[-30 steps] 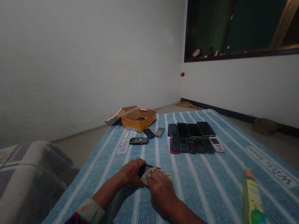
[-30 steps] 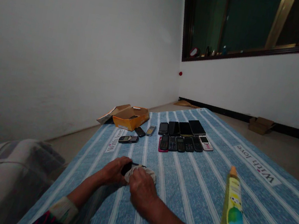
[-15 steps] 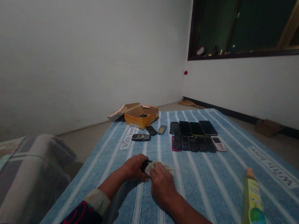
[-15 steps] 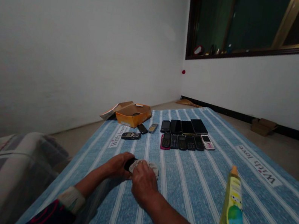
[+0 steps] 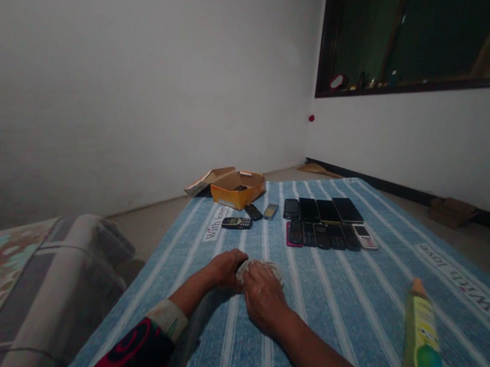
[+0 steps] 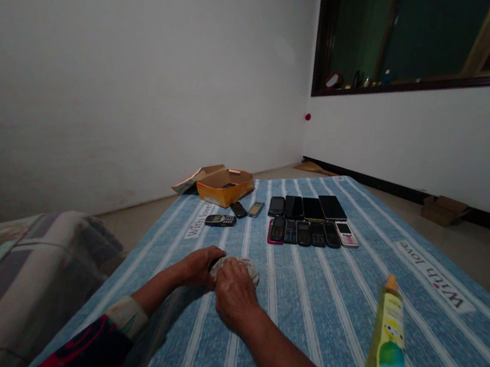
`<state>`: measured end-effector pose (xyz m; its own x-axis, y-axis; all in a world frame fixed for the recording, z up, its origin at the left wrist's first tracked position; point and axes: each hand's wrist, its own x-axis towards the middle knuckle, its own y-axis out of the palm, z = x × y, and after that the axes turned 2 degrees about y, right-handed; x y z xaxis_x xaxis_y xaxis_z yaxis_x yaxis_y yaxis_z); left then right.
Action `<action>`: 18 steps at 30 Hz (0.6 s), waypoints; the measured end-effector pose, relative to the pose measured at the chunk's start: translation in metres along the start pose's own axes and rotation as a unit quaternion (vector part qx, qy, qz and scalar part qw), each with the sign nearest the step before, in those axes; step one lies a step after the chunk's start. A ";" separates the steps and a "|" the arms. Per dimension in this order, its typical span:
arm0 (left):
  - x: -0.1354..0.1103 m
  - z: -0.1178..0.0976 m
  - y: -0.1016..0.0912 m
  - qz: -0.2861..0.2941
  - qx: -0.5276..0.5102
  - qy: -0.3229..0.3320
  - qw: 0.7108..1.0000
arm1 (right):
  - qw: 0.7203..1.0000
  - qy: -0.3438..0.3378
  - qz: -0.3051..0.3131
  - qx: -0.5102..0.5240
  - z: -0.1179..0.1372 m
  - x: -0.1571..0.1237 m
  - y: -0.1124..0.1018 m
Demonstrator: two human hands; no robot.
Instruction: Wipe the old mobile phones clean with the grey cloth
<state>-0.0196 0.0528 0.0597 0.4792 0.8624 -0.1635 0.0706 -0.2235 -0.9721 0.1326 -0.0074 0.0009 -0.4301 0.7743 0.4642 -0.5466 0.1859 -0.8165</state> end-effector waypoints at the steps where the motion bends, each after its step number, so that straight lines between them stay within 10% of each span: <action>1: 0.000 0.000 0.000 0.002 0.000 0.000 1.000 | 1.000 0.001 0.008 0.006 -0.001 0.000 -0.003; 18: 0.001 0.007 0.006 0.002 -0.022 0.017 1.000 | 0.998 0.024 0.055 0.016 0.005 0.016 -0.007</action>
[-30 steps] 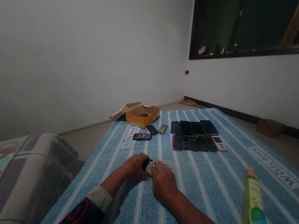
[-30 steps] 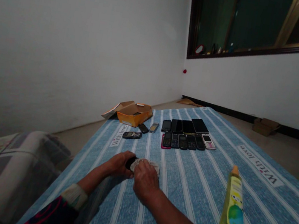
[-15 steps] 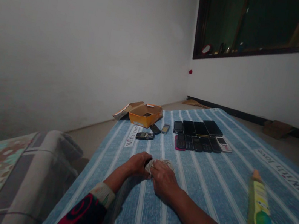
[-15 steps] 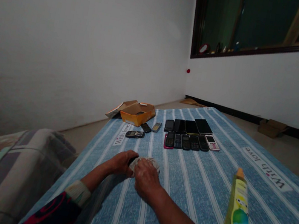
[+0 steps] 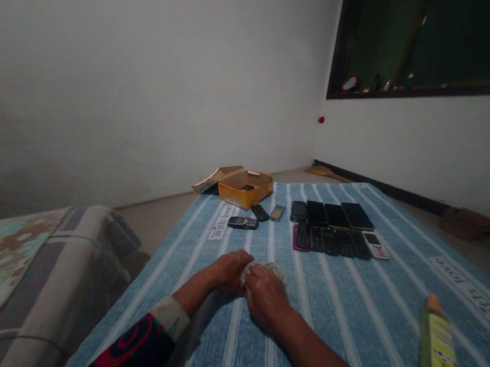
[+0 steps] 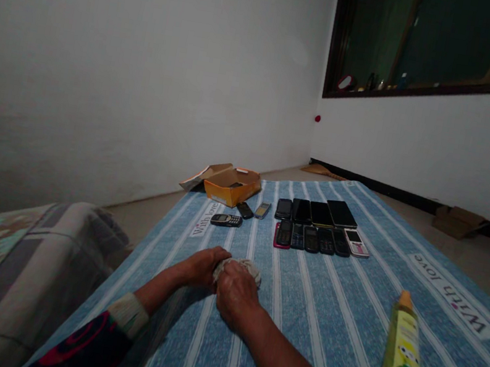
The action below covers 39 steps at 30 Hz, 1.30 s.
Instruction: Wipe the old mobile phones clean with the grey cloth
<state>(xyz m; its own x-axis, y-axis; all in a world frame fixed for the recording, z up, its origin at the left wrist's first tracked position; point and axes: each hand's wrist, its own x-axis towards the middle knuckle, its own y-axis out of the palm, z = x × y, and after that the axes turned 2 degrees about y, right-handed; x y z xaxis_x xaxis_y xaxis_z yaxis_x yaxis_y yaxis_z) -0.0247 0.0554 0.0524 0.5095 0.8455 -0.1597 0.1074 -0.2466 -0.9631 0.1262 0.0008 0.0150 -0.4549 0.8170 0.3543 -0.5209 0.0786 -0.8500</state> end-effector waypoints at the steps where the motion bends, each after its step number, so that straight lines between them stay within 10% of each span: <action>1: 0.000 0.001 0.000 0.000 -0.003 0.002 1.000 | 1.000 0.006 0.006 0.003 0.001 0.004 0.000; 30: -0.019 0.020 0.006 -0.003 -0.165 0.000 0.986 | 0.998 0.001 0.056 -0.017 0.007 0.033 0.003; 39: -0.021 0.021 0.009 -0.020 -0.225 0.000 0.974 | 0.999 -0.037 0.033 -0.012 -0.023 -0.007 -0.016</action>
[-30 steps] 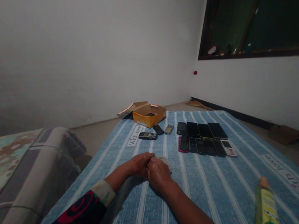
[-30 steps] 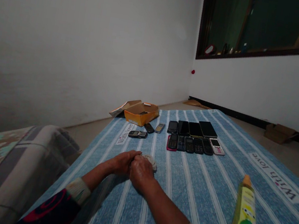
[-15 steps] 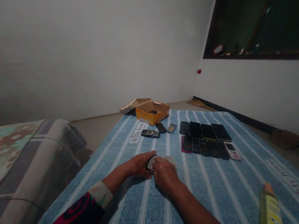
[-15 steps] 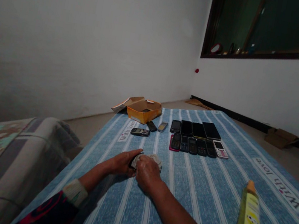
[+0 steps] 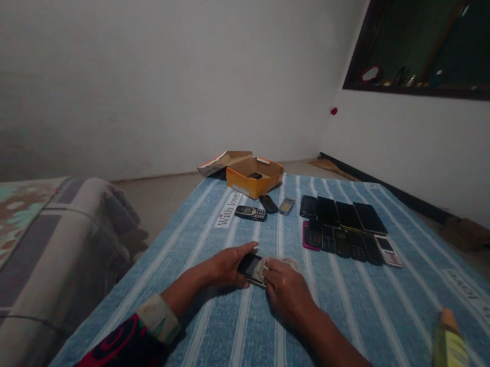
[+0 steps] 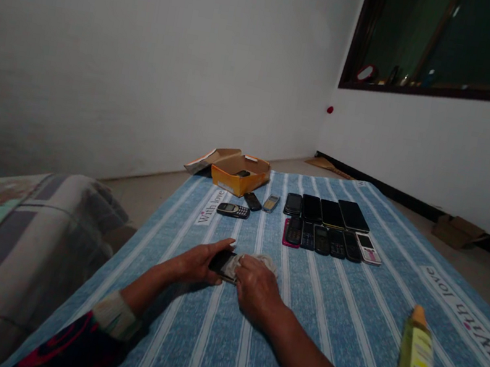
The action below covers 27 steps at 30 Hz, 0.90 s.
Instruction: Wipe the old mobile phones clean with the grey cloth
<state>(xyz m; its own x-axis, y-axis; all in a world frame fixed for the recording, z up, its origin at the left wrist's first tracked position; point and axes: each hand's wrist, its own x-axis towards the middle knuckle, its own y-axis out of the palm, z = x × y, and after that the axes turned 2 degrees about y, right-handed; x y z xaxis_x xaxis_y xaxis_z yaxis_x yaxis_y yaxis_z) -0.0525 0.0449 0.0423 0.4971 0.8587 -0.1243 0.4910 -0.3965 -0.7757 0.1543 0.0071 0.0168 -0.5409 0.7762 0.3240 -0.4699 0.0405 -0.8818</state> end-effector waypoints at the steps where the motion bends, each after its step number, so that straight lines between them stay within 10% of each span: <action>1: 0.000 0.001 0.001 -0.002 0.001 0.000 1.000 | 1.000 -0.003 -0.008 0.007 -0.003 -0.006 -0.001; 15: -0.005 0.015 0.014 -0.082 -0.085 0.071 0.990 | 1.000 0.001 -0.009 -0.025 0.035 0.032 0.022; 27: -0.006 0.011 0.019 -0.099 -0.106 0.069 0.987 | 0.995 -0.022 -0.097 -0.015 0.024 0.004 0.023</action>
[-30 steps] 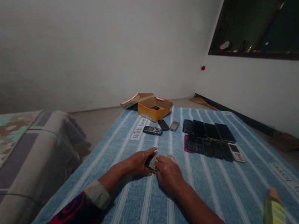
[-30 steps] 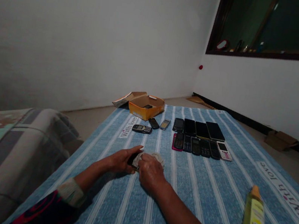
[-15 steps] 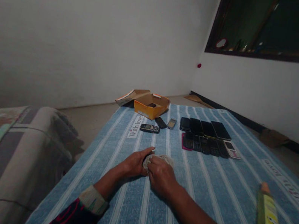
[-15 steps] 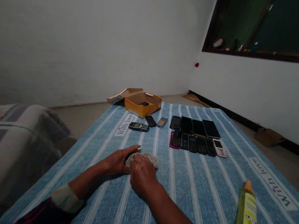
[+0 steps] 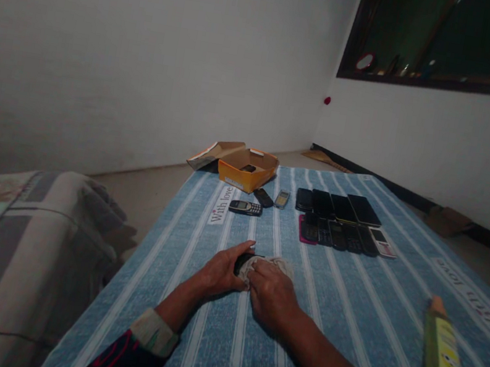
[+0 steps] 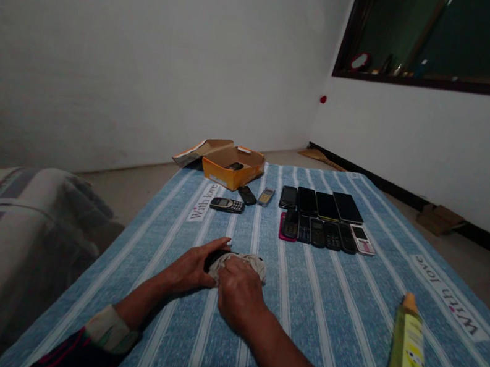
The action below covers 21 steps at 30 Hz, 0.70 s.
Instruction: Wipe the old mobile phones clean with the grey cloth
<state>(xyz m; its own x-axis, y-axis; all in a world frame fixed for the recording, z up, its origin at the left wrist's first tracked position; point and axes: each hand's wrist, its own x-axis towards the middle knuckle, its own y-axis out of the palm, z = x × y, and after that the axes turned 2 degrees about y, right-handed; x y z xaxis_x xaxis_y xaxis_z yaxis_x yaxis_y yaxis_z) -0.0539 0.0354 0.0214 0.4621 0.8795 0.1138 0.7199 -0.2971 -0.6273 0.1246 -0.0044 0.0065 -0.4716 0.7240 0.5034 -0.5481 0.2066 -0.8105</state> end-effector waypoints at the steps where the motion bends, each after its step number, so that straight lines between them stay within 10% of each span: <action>1: 0.000 -0.001 0.000 0.000 0.006 0.003 1.000 | 1.000 0.001 0.004 0.001 0.002 0.005 0.004; 21: -0.003 -0.006 0.004 -0.036 0.086 0.001 0.996 | 0.991 0.050 -0.121 -0.023 -0.040 -0.030 -0.012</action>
<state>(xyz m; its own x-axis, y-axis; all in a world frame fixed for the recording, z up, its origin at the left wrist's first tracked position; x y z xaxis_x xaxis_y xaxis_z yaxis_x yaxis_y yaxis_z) -0.0489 0.0288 0.0231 0.4135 0.8955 0.1647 0.6517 -0.1648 -0.7404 0.1733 -0.0027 -0.0107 -0.2572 0.7109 0.6546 -0.6036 0.4109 -0.6833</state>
